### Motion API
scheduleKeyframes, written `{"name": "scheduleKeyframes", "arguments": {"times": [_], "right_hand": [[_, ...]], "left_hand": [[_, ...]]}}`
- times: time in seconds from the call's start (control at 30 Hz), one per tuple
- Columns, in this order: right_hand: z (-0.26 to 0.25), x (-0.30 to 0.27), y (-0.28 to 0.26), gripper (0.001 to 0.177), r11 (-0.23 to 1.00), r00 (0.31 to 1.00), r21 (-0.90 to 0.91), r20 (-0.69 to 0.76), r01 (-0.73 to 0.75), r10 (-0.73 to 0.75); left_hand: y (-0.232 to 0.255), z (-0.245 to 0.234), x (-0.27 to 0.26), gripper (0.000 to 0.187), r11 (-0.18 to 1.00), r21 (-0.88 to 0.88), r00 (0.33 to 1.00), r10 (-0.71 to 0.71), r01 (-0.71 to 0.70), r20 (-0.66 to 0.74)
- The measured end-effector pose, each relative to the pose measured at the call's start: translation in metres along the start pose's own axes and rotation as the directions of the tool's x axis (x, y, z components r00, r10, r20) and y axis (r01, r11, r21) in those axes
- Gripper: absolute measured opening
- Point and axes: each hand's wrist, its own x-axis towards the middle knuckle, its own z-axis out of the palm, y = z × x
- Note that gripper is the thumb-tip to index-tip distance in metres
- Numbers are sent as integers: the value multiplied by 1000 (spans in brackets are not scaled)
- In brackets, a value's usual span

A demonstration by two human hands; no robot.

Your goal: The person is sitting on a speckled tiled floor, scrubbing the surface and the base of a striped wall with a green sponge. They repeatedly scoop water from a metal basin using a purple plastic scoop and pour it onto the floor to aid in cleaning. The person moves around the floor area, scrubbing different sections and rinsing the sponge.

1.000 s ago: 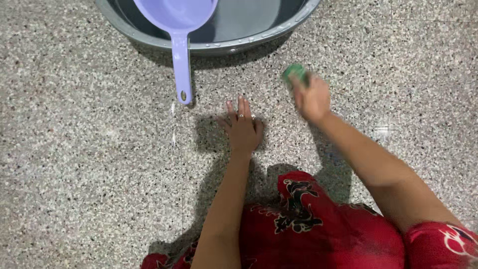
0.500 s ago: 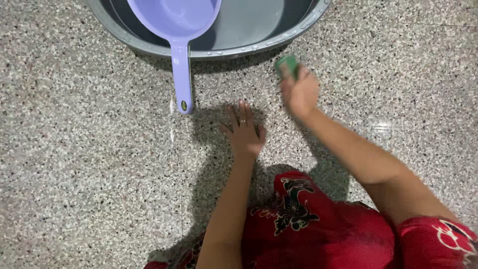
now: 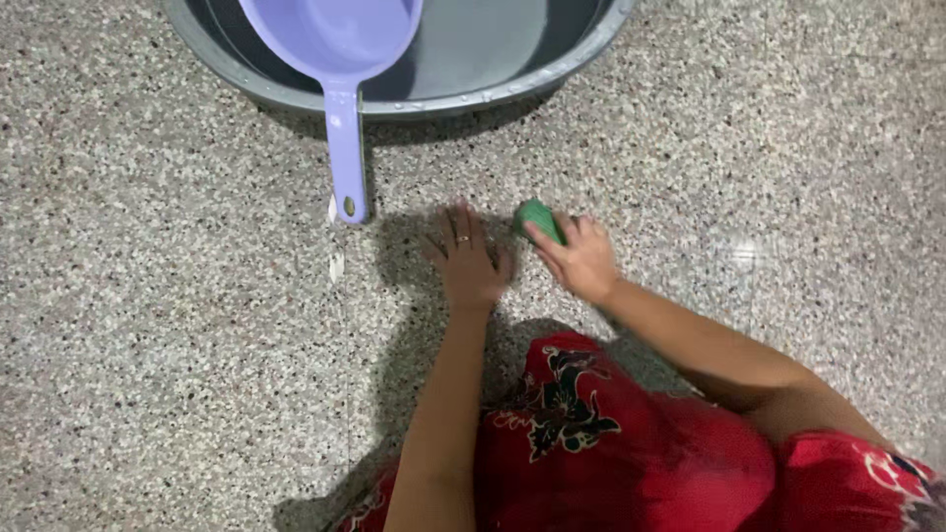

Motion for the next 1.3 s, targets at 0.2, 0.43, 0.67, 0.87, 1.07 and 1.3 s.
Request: {"name": "scheduleKeyframes", "arguments": {"times": [0.2,0.43,0.67,0.87,1.07,1.3], "right_hand": [[-80,-3,70,32,909,883,-375,-469,-180,-19],[-79,-116,9,62,745,746,187,381,-641,546],[-69,-113,104,56,861,936,-461,154,-216,318],[-44,-122,74,58,907,990,-422,128,-6,66],[-44,-113,72,58,935,990,-343,65,-95,125],[-31,-120,95,62,958,991,-274,80,-86,111]], "left_hand": [[-7,20,-11,64,989,-30,976,140,-147,-164],[32,21,-12,60,963,-47,941,249,-266,-230],[63,-97,39,60,942,-178,811,138,-286,-569],[-34,-220,107,102,874,-433,734,-440,219,-518],[-67,-235,128,48,259,-944,941,-318,206,118],[-10,-232,172,38,837,-518,968,-241,174,-64]]}}
